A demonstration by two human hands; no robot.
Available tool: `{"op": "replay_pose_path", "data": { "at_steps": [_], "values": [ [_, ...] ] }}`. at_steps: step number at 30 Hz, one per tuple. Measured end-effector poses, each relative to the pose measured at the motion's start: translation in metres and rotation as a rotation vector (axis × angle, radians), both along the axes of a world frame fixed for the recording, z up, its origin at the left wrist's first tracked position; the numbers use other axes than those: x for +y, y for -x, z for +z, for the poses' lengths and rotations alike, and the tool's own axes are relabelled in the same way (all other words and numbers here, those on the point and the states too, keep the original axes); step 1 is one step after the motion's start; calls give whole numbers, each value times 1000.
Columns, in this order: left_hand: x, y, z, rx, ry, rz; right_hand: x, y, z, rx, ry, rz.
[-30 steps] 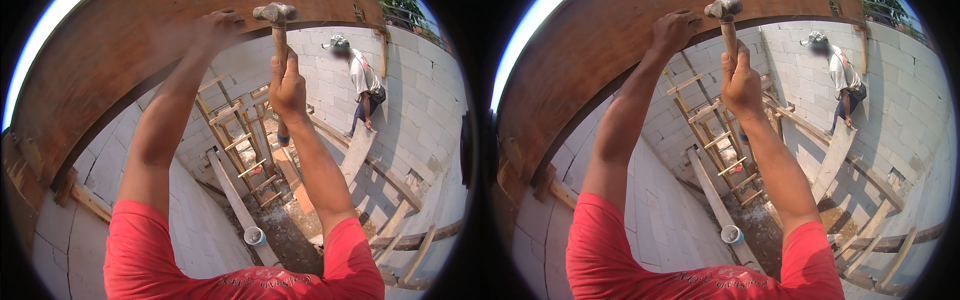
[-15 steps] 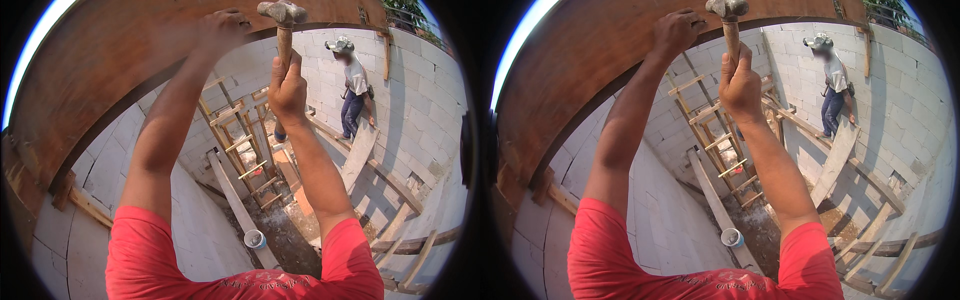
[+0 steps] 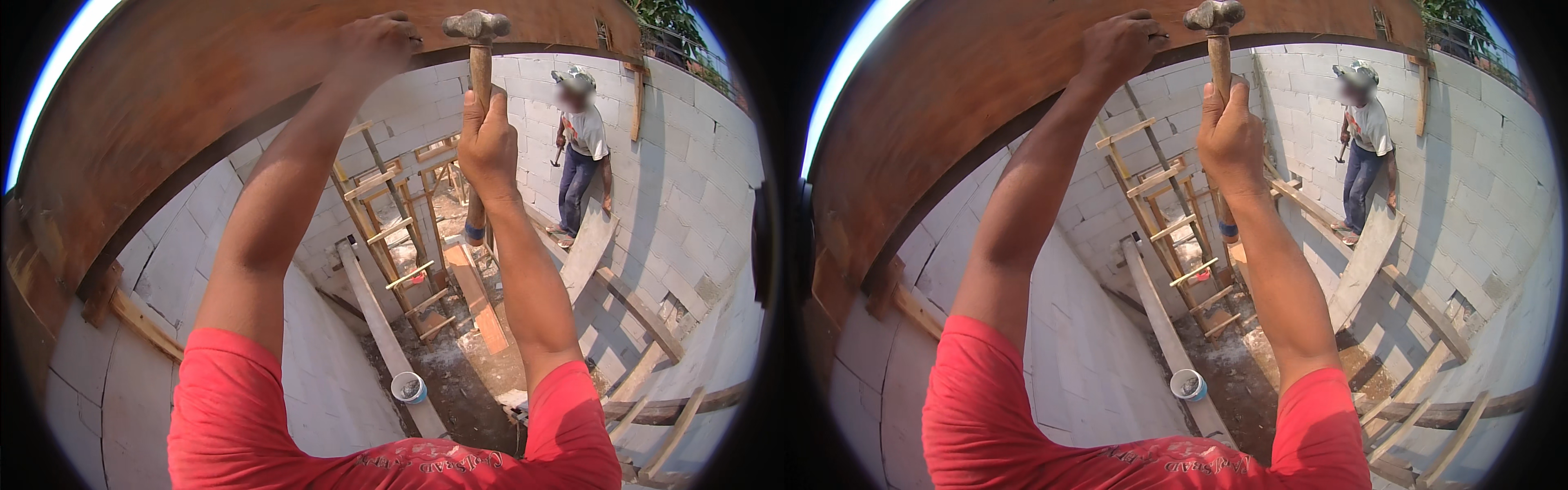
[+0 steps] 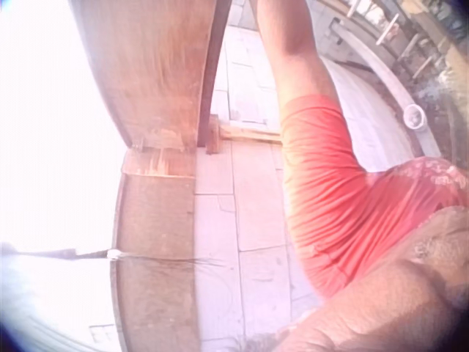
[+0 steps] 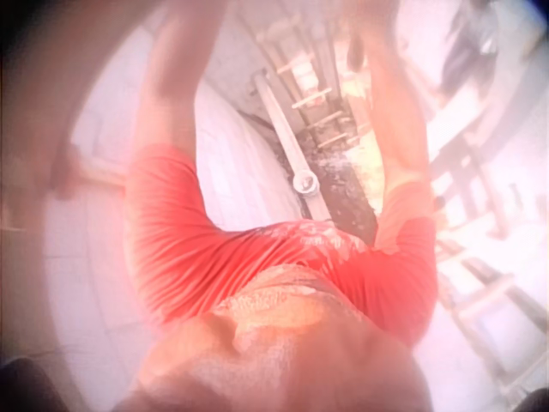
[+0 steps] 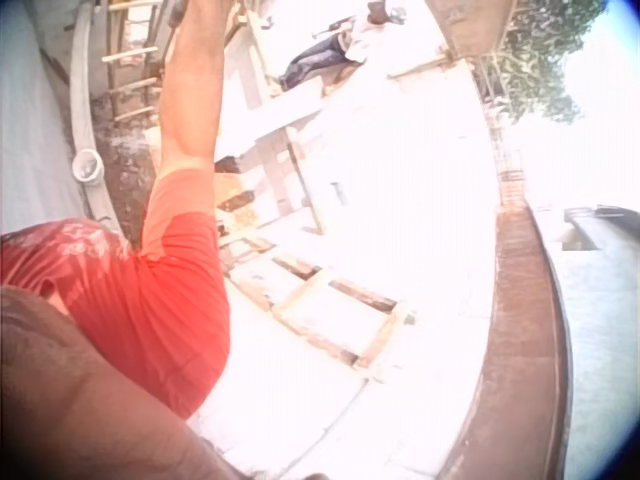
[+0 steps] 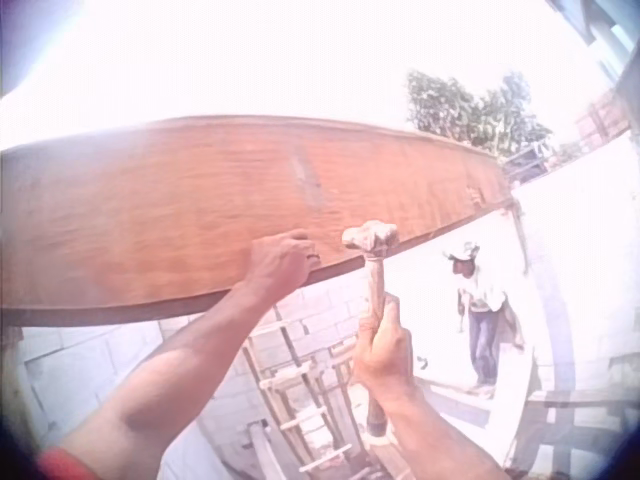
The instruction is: The person nails wooden boards to the top of a block wall using a hammer and nails. They retrieve nails from a bucket and brace the boards by hand while hammering them into the masonry.
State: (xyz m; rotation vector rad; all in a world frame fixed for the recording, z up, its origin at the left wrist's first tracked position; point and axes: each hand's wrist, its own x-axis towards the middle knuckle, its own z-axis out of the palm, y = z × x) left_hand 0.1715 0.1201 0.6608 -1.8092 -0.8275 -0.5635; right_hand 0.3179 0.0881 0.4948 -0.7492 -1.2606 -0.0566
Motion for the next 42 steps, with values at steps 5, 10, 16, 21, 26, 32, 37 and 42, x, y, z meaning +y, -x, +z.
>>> {"op": "replay_pose_path", "data": {
  "at_steps": [5, 10, 16, 21, 26, 32, 37, 42],
  "values": [
    [3, 14, -54, -525, 80, -387, -12, -5, -3, 58, -128, -58],
    [-6, 64, -113, -1593, 917, -644, -27, 6, 7, 34, -168, -11],
    [25, 76, -101, -1771, 747, -1009, -1, 19, 18, -217, 207, -110],
    [36, 56, -100, -1805, 660, -1257, -24, 14, 17, -74, -87, -26],
    [38, 56, -98, -1794, 696, -1279, -19, 21, 19, 57, -387, -86],
    [36, 66, -105, -1782, 720, -1196, -18, 6, 24, -153, 41, -11],
    [39, 59, -105, -1736, 782, -1187, 6, 17, 17, 202, -371, -55],
    [38, 70, -106, -1696, 749, -1159, -3, -3, 20, -147, 119, -28]
  ]
}}
